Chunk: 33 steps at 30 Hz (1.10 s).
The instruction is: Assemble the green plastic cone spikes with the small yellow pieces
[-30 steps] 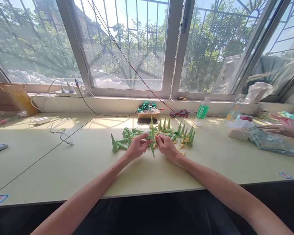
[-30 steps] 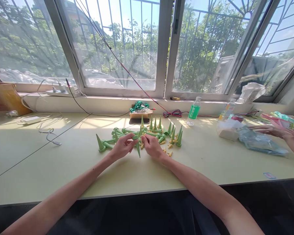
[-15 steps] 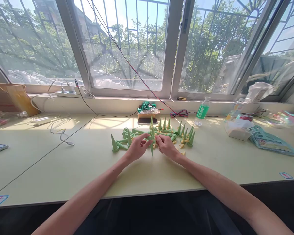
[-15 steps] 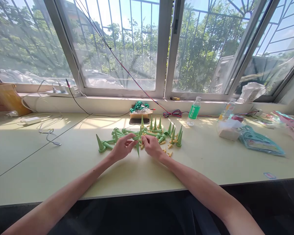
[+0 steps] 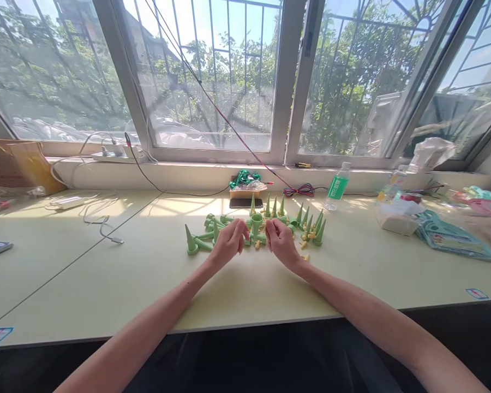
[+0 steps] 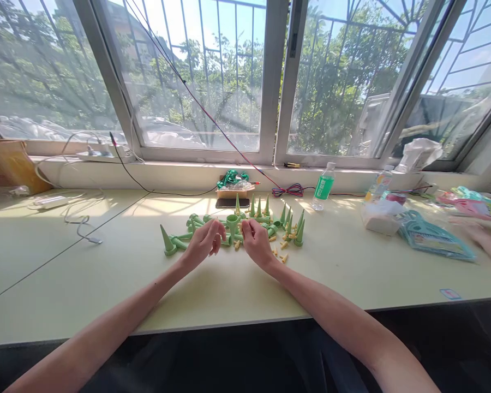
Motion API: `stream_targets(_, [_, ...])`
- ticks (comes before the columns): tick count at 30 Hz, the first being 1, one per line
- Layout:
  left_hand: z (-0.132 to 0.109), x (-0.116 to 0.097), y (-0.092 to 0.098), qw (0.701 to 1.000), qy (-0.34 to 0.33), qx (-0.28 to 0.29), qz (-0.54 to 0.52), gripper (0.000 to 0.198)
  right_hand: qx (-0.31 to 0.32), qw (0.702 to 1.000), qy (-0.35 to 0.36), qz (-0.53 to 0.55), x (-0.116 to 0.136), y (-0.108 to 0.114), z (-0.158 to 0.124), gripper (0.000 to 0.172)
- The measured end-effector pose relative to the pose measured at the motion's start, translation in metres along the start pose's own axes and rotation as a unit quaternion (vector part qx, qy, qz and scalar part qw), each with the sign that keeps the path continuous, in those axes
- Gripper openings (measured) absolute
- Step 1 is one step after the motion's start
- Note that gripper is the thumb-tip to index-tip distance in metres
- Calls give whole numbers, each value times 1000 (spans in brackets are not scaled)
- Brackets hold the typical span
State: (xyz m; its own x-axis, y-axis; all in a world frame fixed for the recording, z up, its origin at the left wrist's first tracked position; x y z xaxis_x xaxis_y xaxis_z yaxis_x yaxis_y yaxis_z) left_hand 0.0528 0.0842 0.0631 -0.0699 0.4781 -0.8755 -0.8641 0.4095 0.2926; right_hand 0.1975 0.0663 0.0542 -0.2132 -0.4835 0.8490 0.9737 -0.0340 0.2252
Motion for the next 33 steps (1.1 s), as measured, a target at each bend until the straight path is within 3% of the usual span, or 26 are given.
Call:
stream_targets(5, [0, 12, -18, 988, 81, 89, -95, 75, 11, 999, 24, -47, 9, -1, -3, 41])
stream_targets(10, [-4, 24, -32, 970, 126, 154, -139, 81, 47, 995, 46, -73, 17, -9, -5, 40])
stream_targets(18, [-7, 25, -35, 966, 134, 166, -144, 68, 58, 996, 39, -63, 10, -10, -3, 36])
stream_targets(26, [-5, 13, -30, 980, 85, 160, -79, 49, 63, 993, 29, -98, 9, -9, -3, 40])
stream_targets(33, [-6, 8, -31, 981, 68, 164, -81, 52, 65, 990, 40, -122, 12, -9, -3, 40])
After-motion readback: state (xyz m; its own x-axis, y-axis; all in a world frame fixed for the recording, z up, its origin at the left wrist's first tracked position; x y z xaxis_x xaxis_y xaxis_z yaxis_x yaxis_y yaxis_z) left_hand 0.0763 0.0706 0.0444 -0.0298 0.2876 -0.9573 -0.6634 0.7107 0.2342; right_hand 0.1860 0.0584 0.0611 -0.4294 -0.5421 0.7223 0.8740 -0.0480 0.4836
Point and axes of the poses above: each hand's wrist, its own z-axis towards the middle knuckle, its own y-axis out of the back of the hand, x = y × z, the point moved 10 cm from there along z, towards the middle knuckle, and after that the axes turned 9 degrees about x, right-handed, at the moved point
